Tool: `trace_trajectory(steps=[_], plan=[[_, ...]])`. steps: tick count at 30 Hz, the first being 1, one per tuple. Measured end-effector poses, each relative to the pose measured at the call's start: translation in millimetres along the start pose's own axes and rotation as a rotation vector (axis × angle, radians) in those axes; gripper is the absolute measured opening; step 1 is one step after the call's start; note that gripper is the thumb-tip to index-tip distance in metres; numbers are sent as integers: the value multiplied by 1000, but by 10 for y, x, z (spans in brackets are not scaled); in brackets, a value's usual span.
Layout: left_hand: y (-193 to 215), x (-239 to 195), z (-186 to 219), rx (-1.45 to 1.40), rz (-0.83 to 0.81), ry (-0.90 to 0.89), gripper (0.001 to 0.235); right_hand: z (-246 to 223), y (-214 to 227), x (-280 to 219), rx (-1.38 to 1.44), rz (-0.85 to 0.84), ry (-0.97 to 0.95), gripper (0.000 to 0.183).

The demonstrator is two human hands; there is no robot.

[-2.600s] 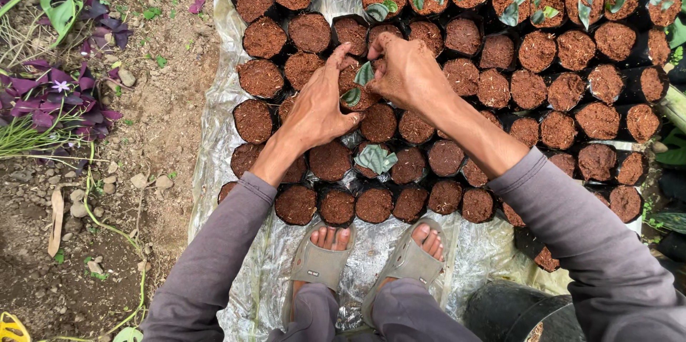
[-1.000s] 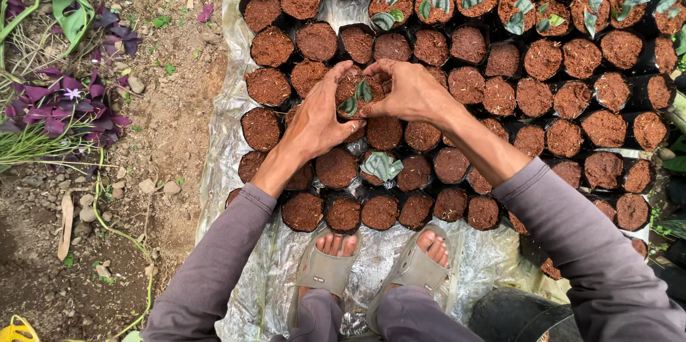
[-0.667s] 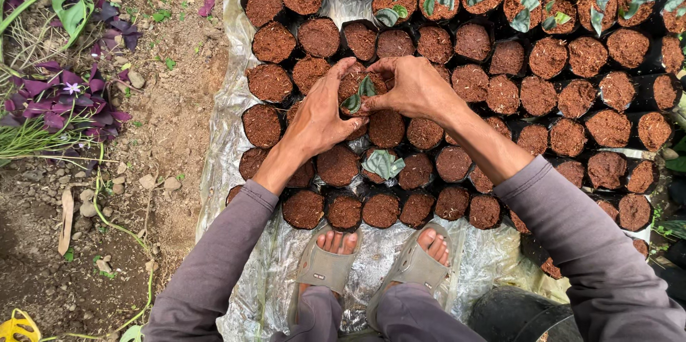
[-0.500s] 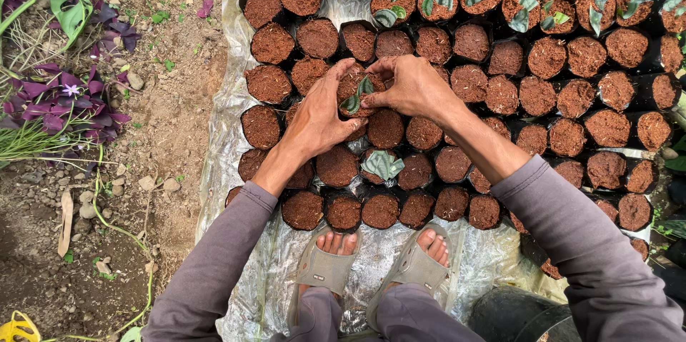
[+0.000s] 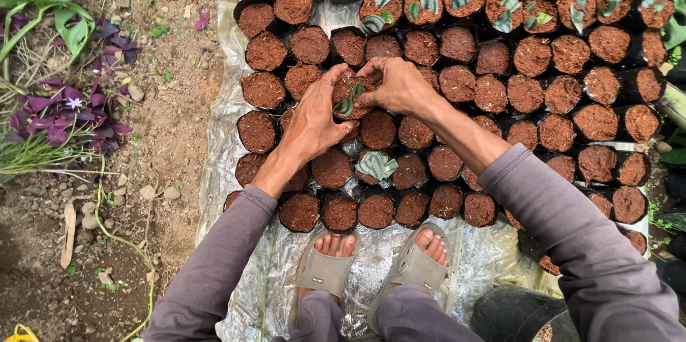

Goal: The person plants small leaf cuttings into individual black nursery bags filled with soil. They pick up cuttings from a nearby container, insert them into the soil, and gently press the soil around each cutting. The person works systematically across rows of bags laid out on a plastic sheet.

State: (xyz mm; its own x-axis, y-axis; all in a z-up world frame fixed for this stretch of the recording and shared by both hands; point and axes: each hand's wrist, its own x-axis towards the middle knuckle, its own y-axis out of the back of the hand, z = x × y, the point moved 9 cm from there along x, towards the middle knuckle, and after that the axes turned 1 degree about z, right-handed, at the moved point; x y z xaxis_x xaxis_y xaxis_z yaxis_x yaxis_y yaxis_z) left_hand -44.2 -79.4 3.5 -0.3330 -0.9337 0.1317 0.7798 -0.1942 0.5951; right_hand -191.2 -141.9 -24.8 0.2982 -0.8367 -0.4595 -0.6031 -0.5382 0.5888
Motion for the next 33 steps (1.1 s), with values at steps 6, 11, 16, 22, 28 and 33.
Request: trace_trajectory(steps=[6, 11, 16, 22, 28, 33], plan=[[15, 3, 25, 33, 10, -16, 102, 49, -23, -42, 46, -17, -54, 41], [43, 8, 84, 4, 22, -16, 100, 15, 37, -154, 85, 19, -85, 44], [182, 305, -78, -281, -11, 207, 104, -130, 546, -460, 488, 141, 64, 44], [701, 1181, -281, 183, 114, -54, 108, 167, 814, -1087, 188, 310, 13, 13], [529, 1757, -580, 323, 63, -135, 108, 672, 558, -1354, 146, 248, -134, 22], [262, 1828, -751, 314, -16, -152, 112, 928, 535, -1542, 211, 277, -108, 20]])
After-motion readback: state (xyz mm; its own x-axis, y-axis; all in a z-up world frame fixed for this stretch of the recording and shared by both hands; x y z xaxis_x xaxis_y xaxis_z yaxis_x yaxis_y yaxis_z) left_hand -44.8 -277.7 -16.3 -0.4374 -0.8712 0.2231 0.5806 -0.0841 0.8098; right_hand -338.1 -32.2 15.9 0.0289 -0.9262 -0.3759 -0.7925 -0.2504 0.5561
